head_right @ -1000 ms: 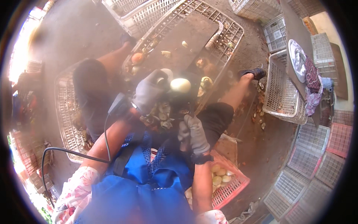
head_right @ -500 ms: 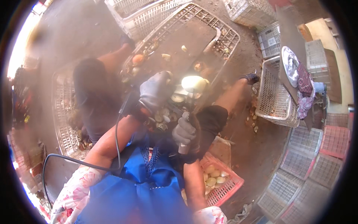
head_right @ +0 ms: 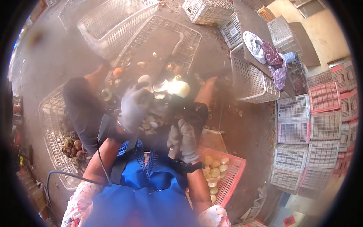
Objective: Peeling and trimming tubers using a large cleaver while sitting in a processing area.
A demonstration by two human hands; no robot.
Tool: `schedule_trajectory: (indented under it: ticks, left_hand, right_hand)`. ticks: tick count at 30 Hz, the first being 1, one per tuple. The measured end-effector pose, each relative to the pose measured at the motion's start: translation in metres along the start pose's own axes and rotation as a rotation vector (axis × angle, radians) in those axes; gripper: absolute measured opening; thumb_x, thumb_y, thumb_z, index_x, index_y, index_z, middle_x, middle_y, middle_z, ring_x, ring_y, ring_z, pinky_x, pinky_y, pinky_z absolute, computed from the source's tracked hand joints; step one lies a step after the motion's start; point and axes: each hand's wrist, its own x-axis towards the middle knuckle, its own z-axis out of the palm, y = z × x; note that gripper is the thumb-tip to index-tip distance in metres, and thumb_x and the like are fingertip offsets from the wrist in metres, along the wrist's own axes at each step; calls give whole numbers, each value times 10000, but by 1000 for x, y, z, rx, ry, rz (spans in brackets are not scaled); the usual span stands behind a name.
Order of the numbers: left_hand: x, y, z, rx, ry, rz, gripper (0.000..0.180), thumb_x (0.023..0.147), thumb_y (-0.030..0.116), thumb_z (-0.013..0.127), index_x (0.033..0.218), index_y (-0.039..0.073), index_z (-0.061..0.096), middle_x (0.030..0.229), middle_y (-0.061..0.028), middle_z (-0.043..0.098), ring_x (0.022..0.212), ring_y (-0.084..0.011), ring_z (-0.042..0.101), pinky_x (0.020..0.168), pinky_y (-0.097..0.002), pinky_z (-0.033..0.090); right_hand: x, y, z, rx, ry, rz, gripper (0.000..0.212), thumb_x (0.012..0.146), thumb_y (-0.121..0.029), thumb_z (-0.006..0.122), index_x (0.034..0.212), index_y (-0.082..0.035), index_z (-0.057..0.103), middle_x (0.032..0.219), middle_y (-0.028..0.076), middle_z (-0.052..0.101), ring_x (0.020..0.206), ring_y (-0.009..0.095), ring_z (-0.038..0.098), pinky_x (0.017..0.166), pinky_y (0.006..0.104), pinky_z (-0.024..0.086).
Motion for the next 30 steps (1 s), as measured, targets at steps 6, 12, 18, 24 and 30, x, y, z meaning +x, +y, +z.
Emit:
schedule_trajectory:
  ticks: [6, 12, 18, 24, 30]
  left_hand:
    - [-14, -11, -12, -616, 39, -490, 386, 892, 117, 745, 1262, 66, 650, 1282, -142, 663, 1100, -279, 669, 936, -378, 539]
    - [-29, -31, -145, -629, 439, -386, 344, 940, 0, 664, 1284, 5, 651, 1178, -75, 684, 1000, -120, 632, 872, -261, 516]
    - [-111, -140, -245, -549, 783, -705, 292, 979, 156, 678, 1248, 42, 687, 1029, -23, 704, 878, -116, 635, 780, -267, 523]
    - [-235, -207, -258, -450, 1025, -1200, 197, 979, 141, 646, 1137, 63, 735, 1016, -41, 735, 865, -124, 674, 755, -288, 542]
    - [-259, -236, -190, 47, 155, -1203, 428, 920, 179, 656, 1332, 63, 656, 1225, -162, 730, 1103, -260, 704, 955, -341, 530]
  right_hand:
    - [2, 6, -2, 121, -177, -42, 378, 1073, -476, 521, 813, -202, 499, 619, -90, 350, 463, 68, 370, 451, 301, 399]
    - [-124, -30, -73, -340, 696, -397, 277, 1060, -349, 564, 853, -166, 556, 635, -49, 431, 494, 84, 439, 453, 256, 397]
    - [-208, 6, -201, -900, 1254, -487, 231, 1058, -316, 559, 938, -122, 593, 688, -4, 486, 517, 105, 455, 473, 264, 426]
    - [-159, -9, -198, -998, 1146, -463, 224, 1063, -334, 544, 1024, -120, 594, 719, -9, 503, 537, 99, 451, 456, 246, 409]
    - [-100, -48, -186, -1585, 602, -832, 247, 1069, -353, 529, 1109, -119, 595, 751, -15, 520, 557, 92, 448, 439, 228, 392]
